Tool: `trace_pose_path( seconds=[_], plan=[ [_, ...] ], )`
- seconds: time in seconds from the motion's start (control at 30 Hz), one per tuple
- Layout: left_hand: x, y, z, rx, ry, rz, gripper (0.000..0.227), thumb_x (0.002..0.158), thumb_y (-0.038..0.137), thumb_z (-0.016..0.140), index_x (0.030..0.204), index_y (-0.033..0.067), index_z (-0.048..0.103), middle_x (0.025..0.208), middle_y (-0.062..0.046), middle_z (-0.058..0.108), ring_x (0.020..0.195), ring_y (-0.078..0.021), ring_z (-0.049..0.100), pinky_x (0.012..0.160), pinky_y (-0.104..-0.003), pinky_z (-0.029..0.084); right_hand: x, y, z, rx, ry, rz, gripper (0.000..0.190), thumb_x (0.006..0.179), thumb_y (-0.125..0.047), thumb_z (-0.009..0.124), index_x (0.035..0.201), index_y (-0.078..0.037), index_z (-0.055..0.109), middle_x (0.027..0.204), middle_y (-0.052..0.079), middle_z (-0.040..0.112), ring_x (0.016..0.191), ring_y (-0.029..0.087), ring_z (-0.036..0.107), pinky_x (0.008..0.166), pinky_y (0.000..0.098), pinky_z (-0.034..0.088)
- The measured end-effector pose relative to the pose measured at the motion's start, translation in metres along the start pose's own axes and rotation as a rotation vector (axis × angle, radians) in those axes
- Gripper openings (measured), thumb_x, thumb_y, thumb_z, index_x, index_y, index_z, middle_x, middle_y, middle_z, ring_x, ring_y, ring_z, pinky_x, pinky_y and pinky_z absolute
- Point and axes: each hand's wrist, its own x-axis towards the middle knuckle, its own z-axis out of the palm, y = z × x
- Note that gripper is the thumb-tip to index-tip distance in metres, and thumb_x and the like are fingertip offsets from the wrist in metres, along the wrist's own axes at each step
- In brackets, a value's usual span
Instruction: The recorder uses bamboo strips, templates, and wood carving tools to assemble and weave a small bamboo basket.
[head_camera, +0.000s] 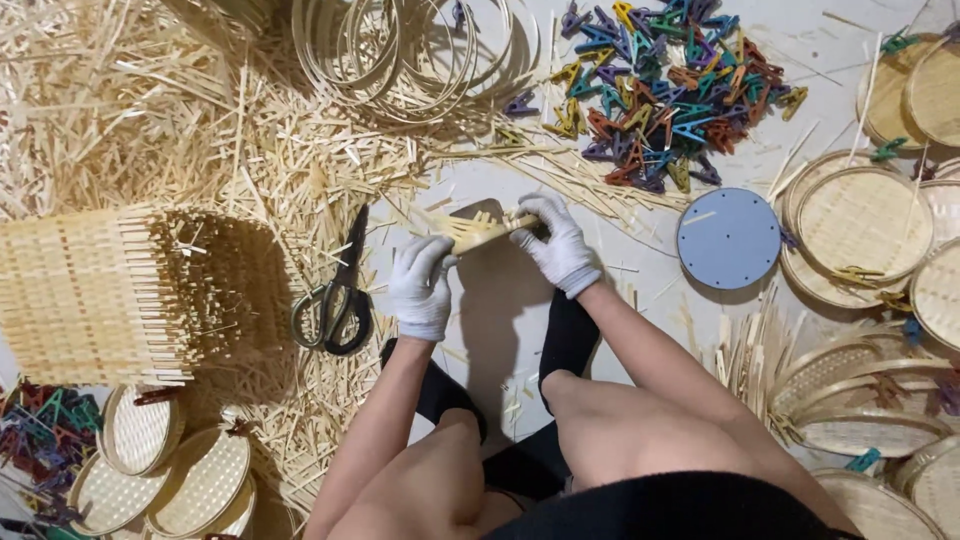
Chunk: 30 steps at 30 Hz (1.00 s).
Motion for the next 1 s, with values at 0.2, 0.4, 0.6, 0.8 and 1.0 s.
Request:
trace_pose_path(
  seconds=[0.2,0.4,0.6,0.8,1.0],
  plan=[
    [0.006,-0.002,0.010,0.053,-0.055,0.069,0.026,0.084,0.000,0.076,0.108,0.0075,0.072,0.108,-0.012,0.071,0.106,-0.0337,0.066,0.095,-0.041,0.052,-0.004,0.021,-0.003,-0.029,0.056,-0.108,0.035,0.092,-0.026,0.081,0.119,-0.011,0.063,0.126,0.006,0.059,0.111,0.020,0.059,0.094,0.0319,0.051],
    [-0.008,-0.003,-0.002,0.025,-0.091,0.072,0.024,0.085,0.000,0.075,0.107,0.0093,0.072,0.107,-0.009,0.071,0.105,-0.0314,0.067,0.095,-0.040,0.053,-0.022,0.017,-0.004,0.030,0.048,-0.073,0.033,0.089,-0.020,0.081,0.117,-0.013,0.063,0.131,0.007,0.059,0.109,0.021,0.060,0.090,0.0328,0.052],
    [-0.096,-0.002,-0.039,0.180,-0.081,-0.041,0.041,0.079,0.019,0.082,0.117,0.0094,0.069,0.123,-0.018,0.065,0.112,-0.0379,0.061,0.098,-0.045,0.048,-0.085,0.039,0.001,-0.142,-0.059,-0.313,0.045,0.070,0.003,0.076,0.111,-0.015,0.068,0.133,0.013,0.056,0.119,0.032,0.059,0.100,0.0429,0.051],
    [-0.157,-0.041,-0.042,0.270,-0.179,-0.244,0.036,0.090,0.019,0.072,0.124,0.0107,0.067,0.125,-0.016,0.066,0.113,-0.0355,0.062,0.099,-0.045,0.049,-0.079,0.049,-0.003,-0.759,-0.296,-0.417,0.036,0.076,-0.017,0.083,0.110,-0.020,0.072,0.128,0.006,0.063,0.110,0.032,0.058,0.095,0.0468,0.047],
    [-0.151,-0.047,-0.047,0.245,-0.132,-0.251,0.035,0.092,0.016,0.069,0.126,0.0080,0.066,0.123,-0.018,0.065,0.112,-0.0376,0.061,0.099,-0.046,0.048,-0.051,-0.008,0.034,-0.765,-0.264,-0.354,0.072,0.067,-0.044,0.084,0.129,-0.016,0.061,0.127,0.011,0.058,0.121,0.035,0.053,0.102,0.0515,0.041]
  ],
)
